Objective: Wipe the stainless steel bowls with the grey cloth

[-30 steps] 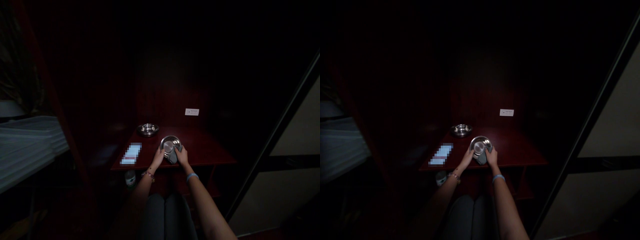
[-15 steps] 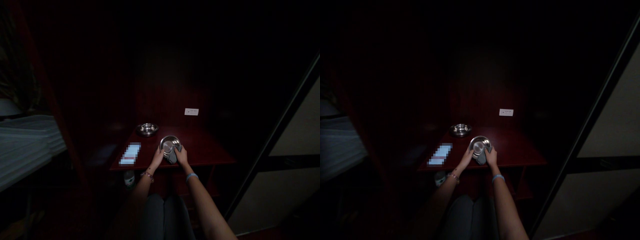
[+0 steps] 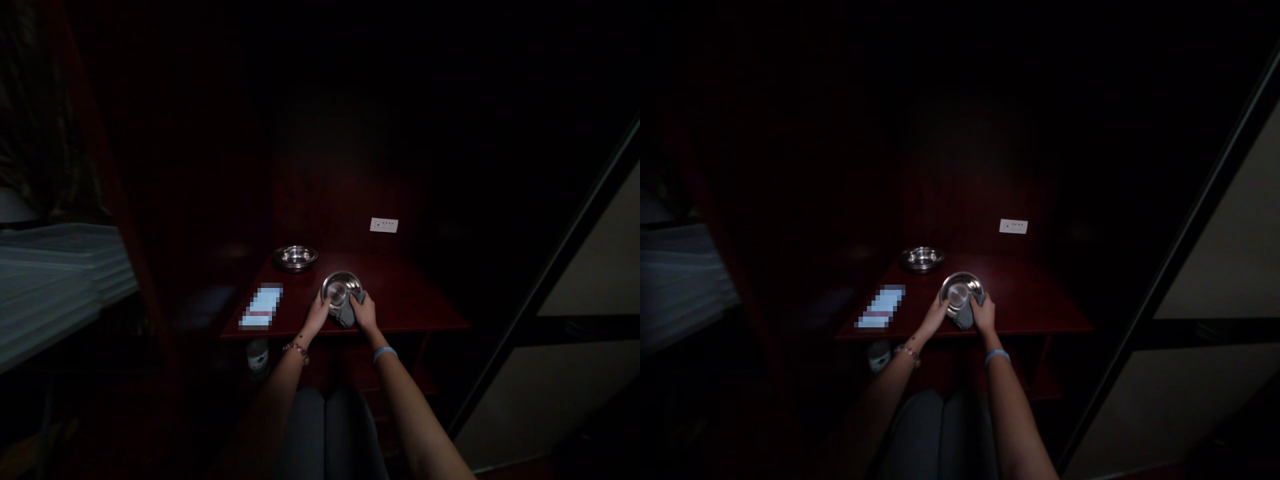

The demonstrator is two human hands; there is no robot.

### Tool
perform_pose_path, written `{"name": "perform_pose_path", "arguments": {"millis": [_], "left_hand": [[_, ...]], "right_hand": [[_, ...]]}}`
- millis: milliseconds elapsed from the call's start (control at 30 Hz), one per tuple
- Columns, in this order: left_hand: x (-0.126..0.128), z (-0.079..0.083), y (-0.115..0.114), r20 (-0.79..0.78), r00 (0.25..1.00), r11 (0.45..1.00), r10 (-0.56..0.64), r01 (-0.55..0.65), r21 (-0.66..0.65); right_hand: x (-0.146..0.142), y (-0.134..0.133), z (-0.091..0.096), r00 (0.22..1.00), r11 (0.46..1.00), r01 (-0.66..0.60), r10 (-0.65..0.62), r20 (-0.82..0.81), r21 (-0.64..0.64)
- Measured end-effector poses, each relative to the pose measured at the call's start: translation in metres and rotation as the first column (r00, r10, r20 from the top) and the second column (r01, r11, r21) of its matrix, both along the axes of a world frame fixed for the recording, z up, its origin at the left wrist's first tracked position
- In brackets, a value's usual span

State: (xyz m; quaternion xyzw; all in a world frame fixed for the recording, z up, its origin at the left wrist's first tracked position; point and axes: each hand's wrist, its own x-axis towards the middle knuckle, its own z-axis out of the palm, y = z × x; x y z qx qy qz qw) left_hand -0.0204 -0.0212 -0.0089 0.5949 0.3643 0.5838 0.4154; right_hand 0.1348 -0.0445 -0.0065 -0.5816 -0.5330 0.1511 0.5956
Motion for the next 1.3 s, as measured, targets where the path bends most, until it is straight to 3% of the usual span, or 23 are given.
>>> {"name": "perform_pose_path", "arguments": {"millis": [433,833,1300], "left_hand": [[-0.002,0.005,-0.009,-0.017,1.0,1.0,0.003,-0.003,-0.006],[0.0,-0.001,-0.002,-0.023,1.0,0.999,0.016,-0.015,0.032],[-0.002,0.014,-0.016,-0.03,0.997,0.997,0.073,-0.073,-0.022]], "right_hand": [[0.002,0.006,-0.005,1.0,1.0,-0.015,0.015,0.001,0.001],[0.002,0.0,-0.002,1.0,1.0,-0.016,0.016,0.006,0.003],[0.0,-0.004,0.003,1.0,1.0,0.011,-0.011,0.013,-0.011]]}}
